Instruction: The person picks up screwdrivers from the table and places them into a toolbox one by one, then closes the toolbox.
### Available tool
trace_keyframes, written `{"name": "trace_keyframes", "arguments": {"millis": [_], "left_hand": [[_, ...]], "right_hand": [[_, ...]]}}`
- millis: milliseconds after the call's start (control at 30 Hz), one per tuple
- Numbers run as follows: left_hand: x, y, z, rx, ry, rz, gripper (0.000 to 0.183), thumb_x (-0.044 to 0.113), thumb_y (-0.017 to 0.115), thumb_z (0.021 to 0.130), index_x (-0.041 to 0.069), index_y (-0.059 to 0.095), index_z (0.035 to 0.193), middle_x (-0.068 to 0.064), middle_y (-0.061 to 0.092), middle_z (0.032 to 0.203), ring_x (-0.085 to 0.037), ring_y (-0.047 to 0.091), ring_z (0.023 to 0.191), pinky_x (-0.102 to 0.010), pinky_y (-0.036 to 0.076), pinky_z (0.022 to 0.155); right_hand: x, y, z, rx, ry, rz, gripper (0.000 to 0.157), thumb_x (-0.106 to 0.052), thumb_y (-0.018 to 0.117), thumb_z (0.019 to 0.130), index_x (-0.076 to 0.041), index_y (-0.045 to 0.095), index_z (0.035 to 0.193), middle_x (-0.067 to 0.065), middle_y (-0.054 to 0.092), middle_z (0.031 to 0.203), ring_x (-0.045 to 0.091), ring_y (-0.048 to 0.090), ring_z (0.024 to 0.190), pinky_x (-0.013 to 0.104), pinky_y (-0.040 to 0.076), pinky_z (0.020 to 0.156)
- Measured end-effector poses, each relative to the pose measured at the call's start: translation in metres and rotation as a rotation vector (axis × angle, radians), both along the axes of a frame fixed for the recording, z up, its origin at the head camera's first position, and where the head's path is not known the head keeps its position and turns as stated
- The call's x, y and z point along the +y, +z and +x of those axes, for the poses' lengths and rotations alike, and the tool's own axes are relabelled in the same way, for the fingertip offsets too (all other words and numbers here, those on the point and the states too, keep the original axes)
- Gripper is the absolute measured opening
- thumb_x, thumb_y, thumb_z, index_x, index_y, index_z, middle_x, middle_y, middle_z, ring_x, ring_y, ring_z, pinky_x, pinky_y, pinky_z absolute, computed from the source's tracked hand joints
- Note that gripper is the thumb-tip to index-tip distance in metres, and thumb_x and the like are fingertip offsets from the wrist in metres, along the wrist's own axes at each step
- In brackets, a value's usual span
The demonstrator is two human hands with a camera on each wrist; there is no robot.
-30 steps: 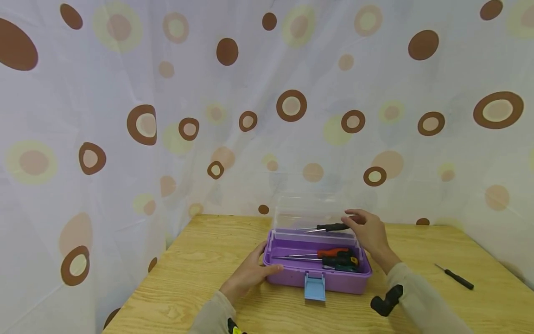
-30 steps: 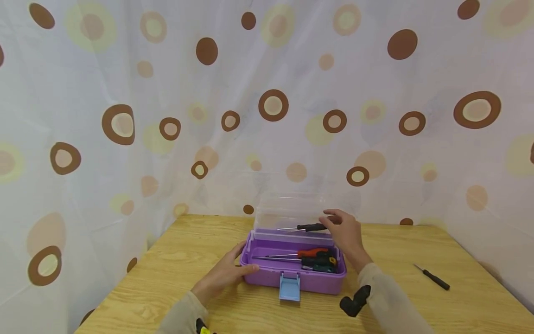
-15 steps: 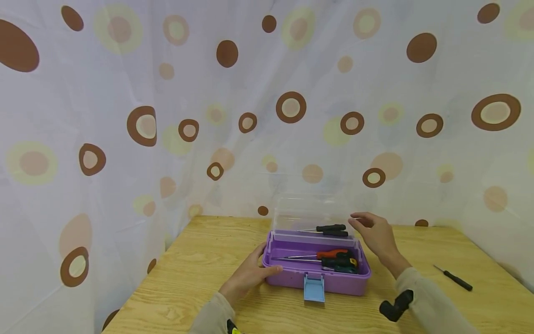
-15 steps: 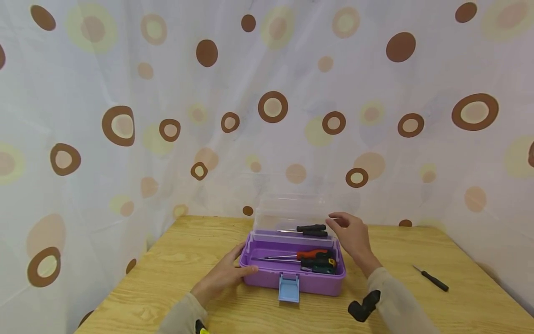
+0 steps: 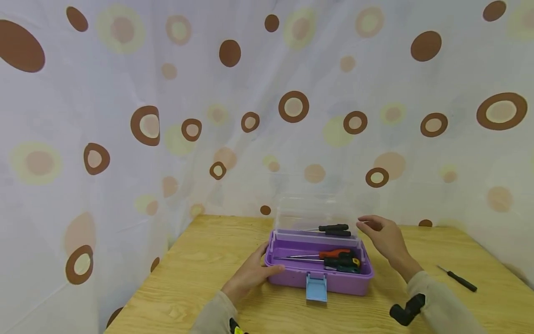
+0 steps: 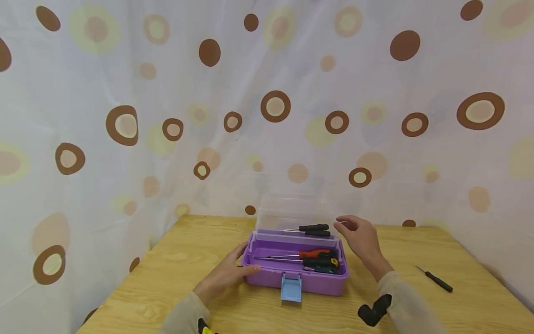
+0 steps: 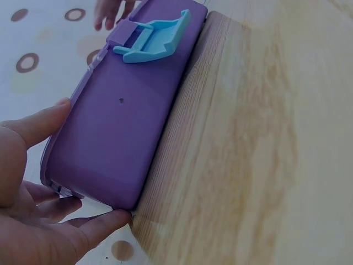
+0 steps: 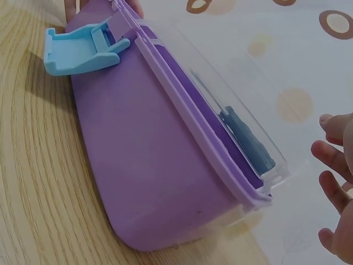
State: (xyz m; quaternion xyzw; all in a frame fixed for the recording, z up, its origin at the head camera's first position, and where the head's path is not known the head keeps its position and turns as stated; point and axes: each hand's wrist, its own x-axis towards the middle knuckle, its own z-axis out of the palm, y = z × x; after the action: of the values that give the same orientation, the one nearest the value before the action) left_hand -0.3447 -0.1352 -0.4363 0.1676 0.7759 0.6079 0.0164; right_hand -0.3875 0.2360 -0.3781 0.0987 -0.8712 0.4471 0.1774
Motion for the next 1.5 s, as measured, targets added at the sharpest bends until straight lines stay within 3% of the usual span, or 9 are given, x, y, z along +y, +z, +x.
{"name": "trace_keyframes", "arguments": {"millis": [333, 933, 1400, 1500], "left_hand": [[0.001, 0.001, -0.001, 0.003, -0.016, 0.022, 0.090, 0.022, 0.082, 0.091, 0.003, 0.029, 0.162, -0.023, 0.034, 0.162, -0.043, 0.024, 0.150, -0.068, 0.010, 0.118], [0.003, 0.002, 0.003, 0.012, 0.004, -0.003, 0.090, 0.023, 0.082, 0.090, 0.005, 0.030, 0.162, -0.022, 0.034, 0.162, -0.045, 0.025, 0.149, -0.069, 0.013, 0.118], [0.004, 0.002, 0.003, 0.005, 0.004, -0.019, 0.089, 0.023, 0.080, 0.092, 0.006, 0.029, 0.162, -0.022, 0.032, 0.163, -0.045, 0.024, 0.149, -0.070, 0.014, 0.117], [0.003, 0.003, 0.003, -0.001, 0.007, -0.024, 0.089, 0.023, 0.080, 0.092, 0.006, 0.029, 0.163, -0.021, 0.033, 0.163, -0.045, 0.024, 0.150, -0.070, 0.013, 0.117]], "right_hand": [[0.020, -0.001, 0.007, -0.007, -0.014, 0.009, 0.056, -0.047, 0.061, 0.104, -0.001, 0.064, 0.136, 0.023, 0.067, 0.127, 0.042, 0.061, 0.117, 0.051, 0.051, 0.089], [0.077, -0.010, 0.018, -0.014, -0.042, 0.009, 0.061, -0.045, 0.062, 0.104, 0.003, 0.058, 0.141, 0.029, 0.063, 0.129, 0.052, 0.052, 0.121, 0.066, 0.046, 0.090], [0.109, -0.016, 0.021, 0.017, -0.105, 0.028, 0.062, -0.043, 0.063, 0.104, 0.004, 0.056, 0.143, 0.029, 0.063, 0.128, 0.050, 0.052, 0.118, 0.064, 0.047, 0.086], [0.117, -0.017, 0.021, 0.014, -0.118, 0.040, 0.064, -0.046, 0.063, 0.103, 0.004, 0.056, 0.143, 0.021, 0.066, 0.124, 0.044, 0.054, 0.116, 0.062, 0.048, 0.086]]}}
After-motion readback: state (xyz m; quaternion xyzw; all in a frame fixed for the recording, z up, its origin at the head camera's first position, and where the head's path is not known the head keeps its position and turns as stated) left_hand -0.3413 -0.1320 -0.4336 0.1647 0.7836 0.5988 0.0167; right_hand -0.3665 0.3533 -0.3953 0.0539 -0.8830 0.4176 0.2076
